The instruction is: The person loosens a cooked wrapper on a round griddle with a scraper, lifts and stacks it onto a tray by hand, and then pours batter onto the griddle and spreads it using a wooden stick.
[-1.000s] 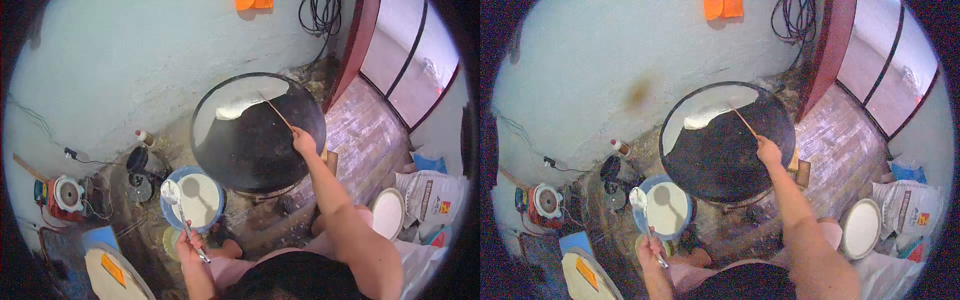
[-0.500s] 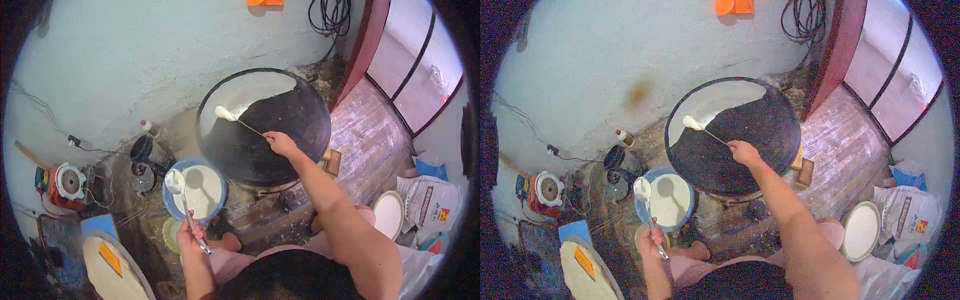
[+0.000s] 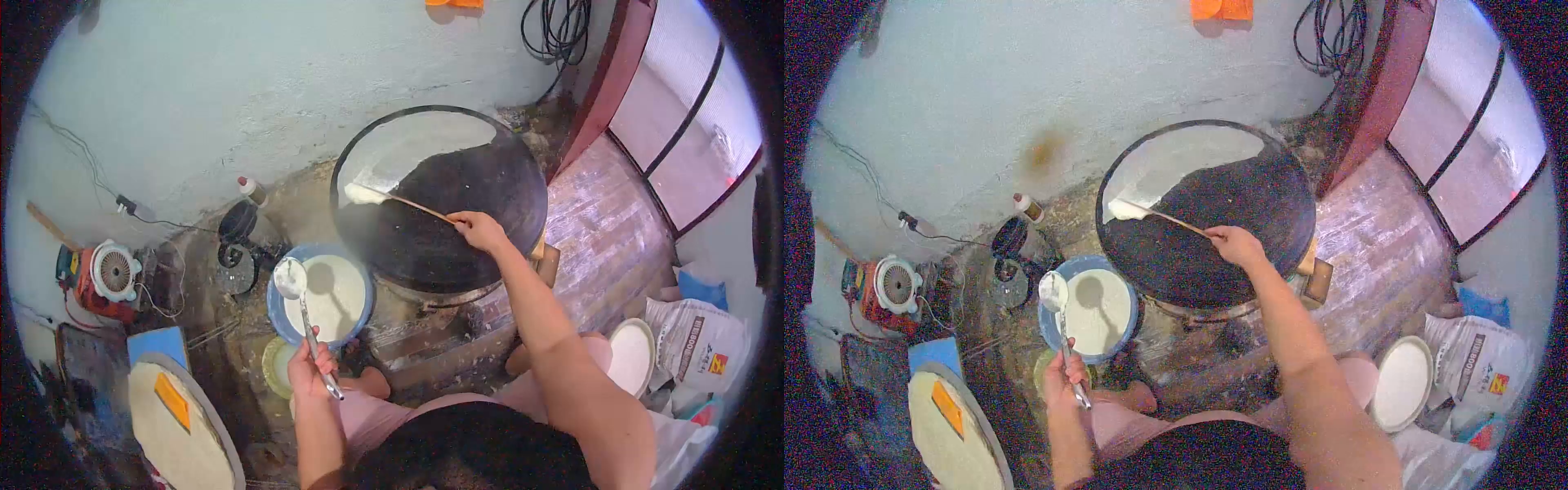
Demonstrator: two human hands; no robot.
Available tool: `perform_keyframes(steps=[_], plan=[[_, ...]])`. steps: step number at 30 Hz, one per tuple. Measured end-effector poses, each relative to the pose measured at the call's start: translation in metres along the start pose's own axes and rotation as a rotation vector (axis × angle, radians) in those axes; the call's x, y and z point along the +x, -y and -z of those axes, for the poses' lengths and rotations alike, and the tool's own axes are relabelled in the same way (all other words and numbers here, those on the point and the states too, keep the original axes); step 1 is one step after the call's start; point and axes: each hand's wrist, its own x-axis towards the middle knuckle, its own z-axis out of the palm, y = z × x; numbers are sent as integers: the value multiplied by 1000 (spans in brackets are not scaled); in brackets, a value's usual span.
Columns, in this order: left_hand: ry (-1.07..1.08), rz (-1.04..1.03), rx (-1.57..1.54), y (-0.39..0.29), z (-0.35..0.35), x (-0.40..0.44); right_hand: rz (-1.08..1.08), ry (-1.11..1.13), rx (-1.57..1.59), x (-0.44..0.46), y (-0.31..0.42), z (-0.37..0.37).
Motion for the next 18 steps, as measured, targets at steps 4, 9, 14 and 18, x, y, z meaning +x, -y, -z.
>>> perform_keyframes(steps=[4,9,14,18], plan=[[45,14,-19,-3,8,5,64,-66,2,15,-15,-47],[29,-6,-5,-3,4,0,27,7,-191,-26,1,-5],[18,3,25,-5,8,-3,9,-166,42,-25,-44,-33],[11,18,13,-8,7,-8,120,-103,104,-45,-34,-70]])
